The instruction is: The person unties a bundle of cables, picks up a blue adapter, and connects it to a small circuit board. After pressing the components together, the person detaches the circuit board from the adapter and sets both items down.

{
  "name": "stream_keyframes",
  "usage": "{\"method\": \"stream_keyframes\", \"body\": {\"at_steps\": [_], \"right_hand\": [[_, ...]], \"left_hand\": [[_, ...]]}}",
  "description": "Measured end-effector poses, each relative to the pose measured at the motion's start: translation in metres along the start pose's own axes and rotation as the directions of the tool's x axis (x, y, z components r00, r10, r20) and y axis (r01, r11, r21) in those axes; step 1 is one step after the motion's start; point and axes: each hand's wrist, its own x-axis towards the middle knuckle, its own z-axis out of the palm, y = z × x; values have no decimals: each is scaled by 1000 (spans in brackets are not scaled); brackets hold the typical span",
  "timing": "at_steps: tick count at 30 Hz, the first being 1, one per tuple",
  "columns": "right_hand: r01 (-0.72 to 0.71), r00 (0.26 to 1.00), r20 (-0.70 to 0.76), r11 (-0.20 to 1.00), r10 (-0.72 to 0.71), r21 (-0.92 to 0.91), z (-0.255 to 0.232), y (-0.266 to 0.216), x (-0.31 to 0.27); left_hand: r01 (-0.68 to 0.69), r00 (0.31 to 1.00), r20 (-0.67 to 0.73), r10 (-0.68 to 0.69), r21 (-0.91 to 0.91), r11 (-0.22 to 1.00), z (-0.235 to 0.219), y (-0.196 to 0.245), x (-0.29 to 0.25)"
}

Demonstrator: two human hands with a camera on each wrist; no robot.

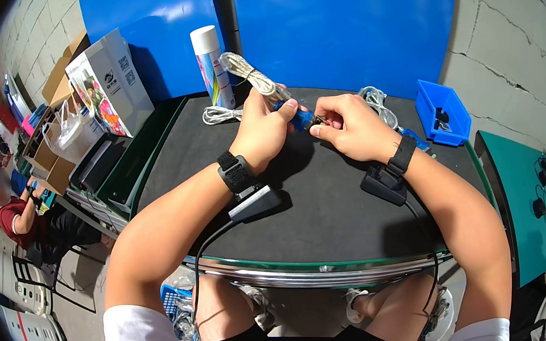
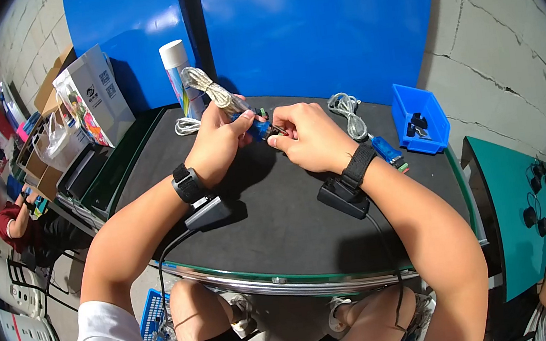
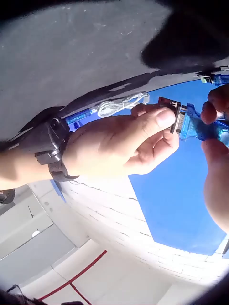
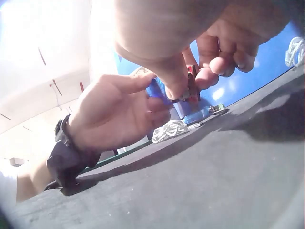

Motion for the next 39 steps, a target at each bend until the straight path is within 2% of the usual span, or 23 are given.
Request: {"method": "stream_keyframes", "body": {"at_steps": [4,6,7,9,12,15,19,21,25,27,28,30,33,35,36,37,39], "right_hand": [[-1,1000,-6,1000,1,26,-1,1,5],[2,1000,-2,1000,-2,27,-1,-2,5],[10,1000,0,1000,-10,8,-2,-4,5],[21,1000,3,1000,-21,-13,-1,-5,4],[12,1000,-10,1000,-12,-3,0,0,6],[15,999,-36,997,-12,80,2,7,8],[-2,1000,-30,998,4,62,4,5,7],[7,1000,-28,999,-6,40,5,4,7],[13,1000,-17,999,-12,35,6,2,6],[12,999,-34,999,-11,45,6,5,4],[-18,1000,-13,1000,19,19,4,8,2],[-50,999,3,999,50,-5,3,16,-1],[-79,997,-25,997,79,16,4,21,1],[-69,995,-65,992,76,110,5,17,2],[-77,995,-56,992,84,104,3,14,1],[-80,995,-55,991,86,104,4,15,0],[4,996,-91,992,8,127,4,16,0]], "left_hand": [[-83,995,47,82,25,996,-4,-6,11],[-287,956,91,278,107,952,-5,-11,14],[-286,957,89,278,109,952,-6,-11,13],[-182,982,65,176,107,977,-7,-8,12],[-106,994,13,105,63,992,-4,0,6],[-67,998,6,67,21,998,-2,10,4],[-71,997,-3,71,12,997,-2,5,7],[-198,980,31,196,156,968,-3,-2,10],[-196,981,30,194,157,968,-5,-7,11],[-213,976,-21,215,56,975,-7,-11,15],[-181,979,-90,181,11,983,-9,-3,16],[-168,978,-113,173,50,984,-27,0,27],[-174,972,-148,185,87,981,-28,3,29],[-260,961,-83,262,37,965,-24,-3,28],[-252,967,-18,254,67,965,-26,-1,25],[-249,968,-18,251,66,966,-25,0,23],[-204,979,17,204,91,975,-23,3,20]]}}
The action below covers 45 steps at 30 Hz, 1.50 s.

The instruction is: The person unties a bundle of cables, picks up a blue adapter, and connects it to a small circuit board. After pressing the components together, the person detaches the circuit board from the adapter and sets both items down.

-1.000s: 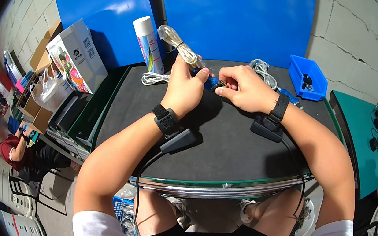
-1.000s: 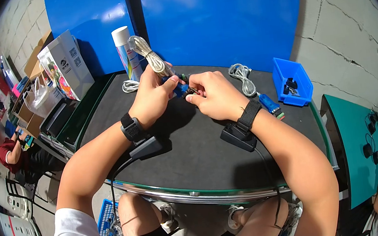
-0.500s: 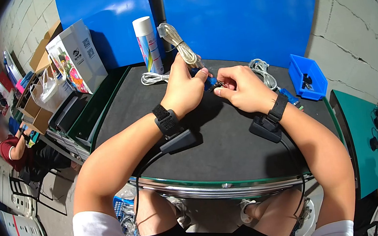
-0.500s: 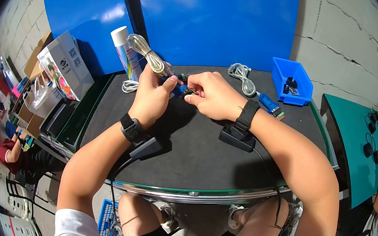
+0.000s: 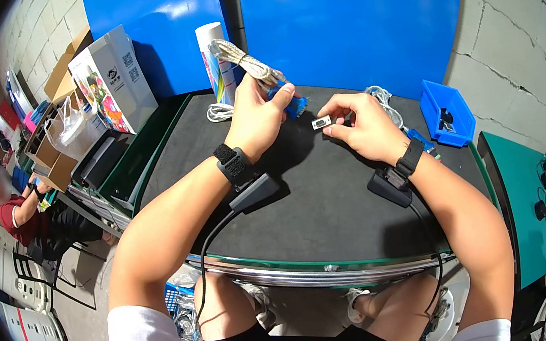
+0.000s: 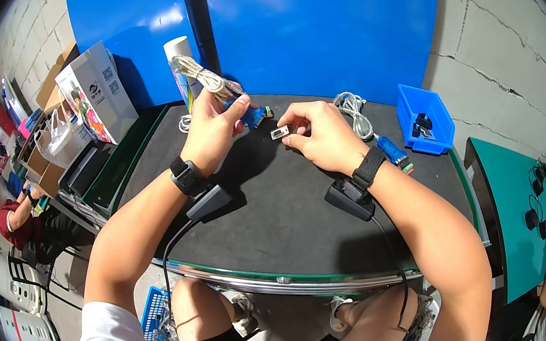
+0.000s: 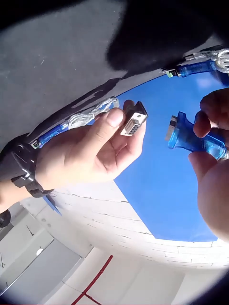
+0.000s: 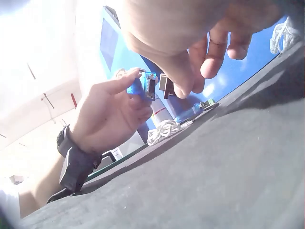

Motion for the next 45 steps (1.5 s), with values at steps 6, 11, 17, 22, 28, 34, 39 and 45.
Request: {"method": "stream_keyframes", "body": {"at_steps": [6,11,17,22,28,34,39,45], "right_hand": [[-35,999,20,999,35,0,-1,2,1],[-76,997,8,997,76,-6,0,1,1],[-37,999,-17,995,39,89,4,6,1],[-49,998,-26,983,55,175,4,5,1],[-30,1000,9,973,28,227,4,5,1],[-31,999,36,947,21,321,4,3,2],[-29,1000,11,929,27,368,6,6,2],[-69,998,21,921,66,383,4,4,2]], "left_hand": [[127,992,12,-127,-22,992,-1,5,-1],[210,975,76,-211,17,978,0,7,-3],[251,966,58,-250,2,968,0,3,-3],[348,934,142,-327,-167,923,-5,-6,1],[374,924,172,-342,-209,904,-7,-11,3],[379,915,237,-326,-234,895,-6,-13,1],[417,903,212,-373,-230,879,-6,-17,3],[416,904,153,-399,-105,903,-9,-18,4]]}}
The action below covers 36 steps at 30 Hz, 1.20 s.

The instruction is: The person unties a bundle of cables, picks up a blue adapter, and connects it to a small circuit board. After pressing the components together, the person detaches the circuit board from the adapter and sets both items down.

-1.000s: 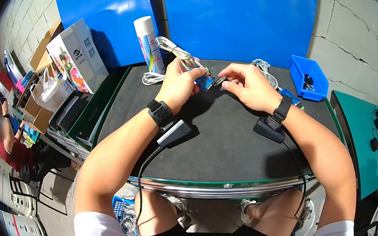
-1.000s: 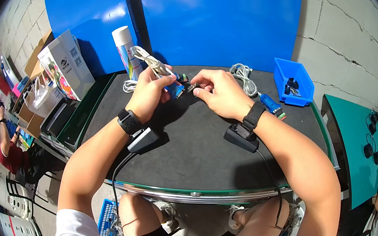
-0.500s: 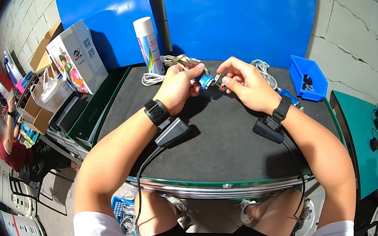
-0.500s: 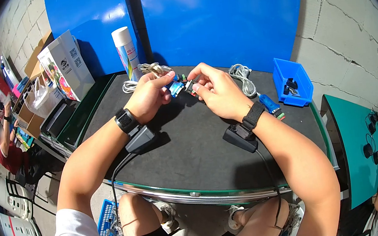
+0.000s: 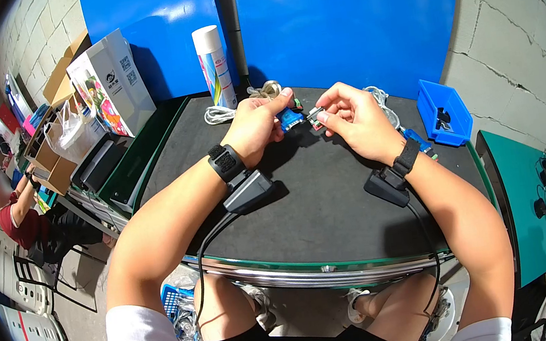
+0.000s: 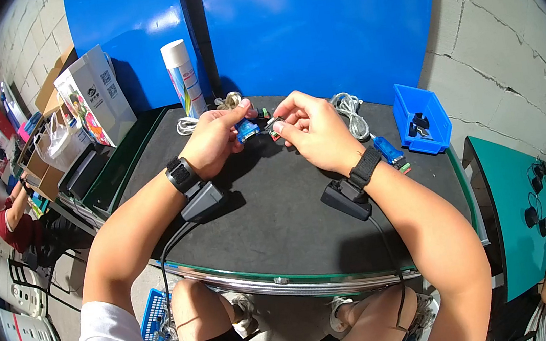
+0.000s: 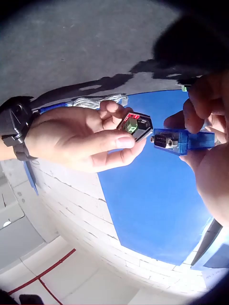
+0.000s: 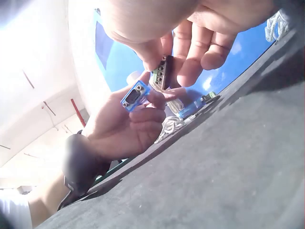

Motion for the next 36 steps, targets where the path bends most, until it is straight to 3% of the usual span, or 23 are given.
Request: {"method": "stream_keyframes", "body": {"at_steps": [5,7,13,31,36], "right_hand": [[-40,999,-11,999,40,-6,1,1,1],[-45,999,-17,999,45,-16,1,1,1],[-44,999,-16,990,42,-137,0,0,1],[-43,999,-2,978,43,-203,-2,4,1],[41,998,-34,986,-47,-160,0,5,0]], "left_hand": [[-4,1000,-9,4,52,999,-2,-3,2],[53,998,18,-54,68,996,0,-2,0],[97,995,5,-98,85,992,3,0,-2],[83,997,-16,-81,159,984,7,-1,-5],[72,997,-34,-67,195,978,11,2,-9]]}}
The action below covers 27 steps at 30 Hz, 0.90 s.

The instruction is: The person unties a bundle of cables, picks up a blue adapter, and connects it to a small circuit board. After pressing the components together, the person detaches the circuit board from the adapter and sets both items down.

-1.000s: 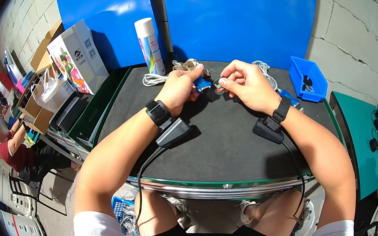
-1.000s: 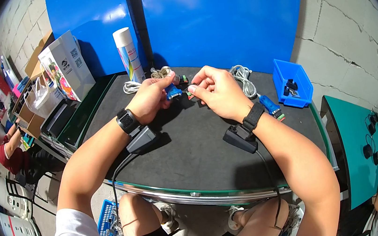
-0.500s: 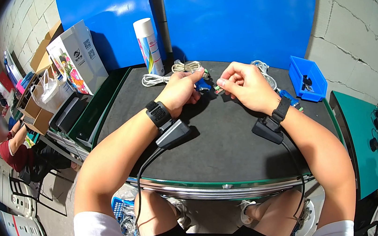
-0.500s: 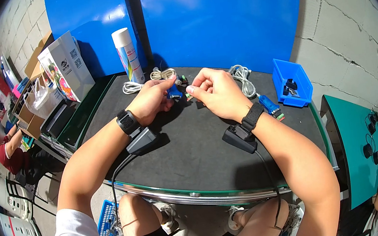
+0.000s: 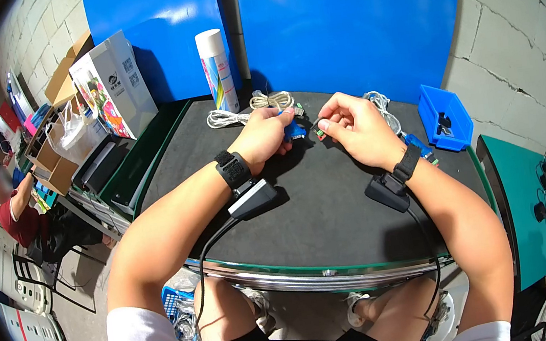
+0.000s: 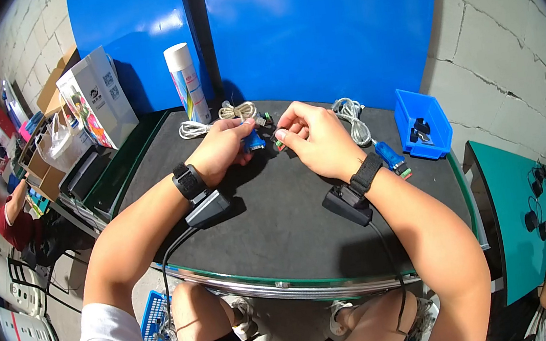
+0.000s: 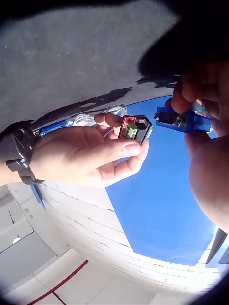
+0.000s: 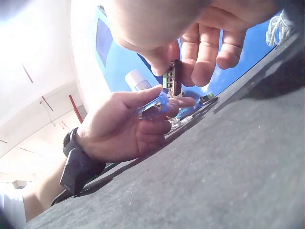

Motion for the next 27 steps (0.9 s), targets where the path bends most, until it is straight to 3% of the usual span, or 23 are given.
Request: {"method": "stream_keyframes", "body": {"at_steps": [4,12,27], "right_hand": [[11,1000,3,998,-11,-69,-1,-4,-1],[-81,997,23,995,80,52,1,1,-1],[-96,994,48,995,95,37,1,-2,-1]], "left_hand": [[-8,1000,0,8,8,1000,-2,-3,3],[0,1000,3,0,23,1000,-1,-2,1],[-5,1000,14,5,-17,1000,-2,-3,3]]}}
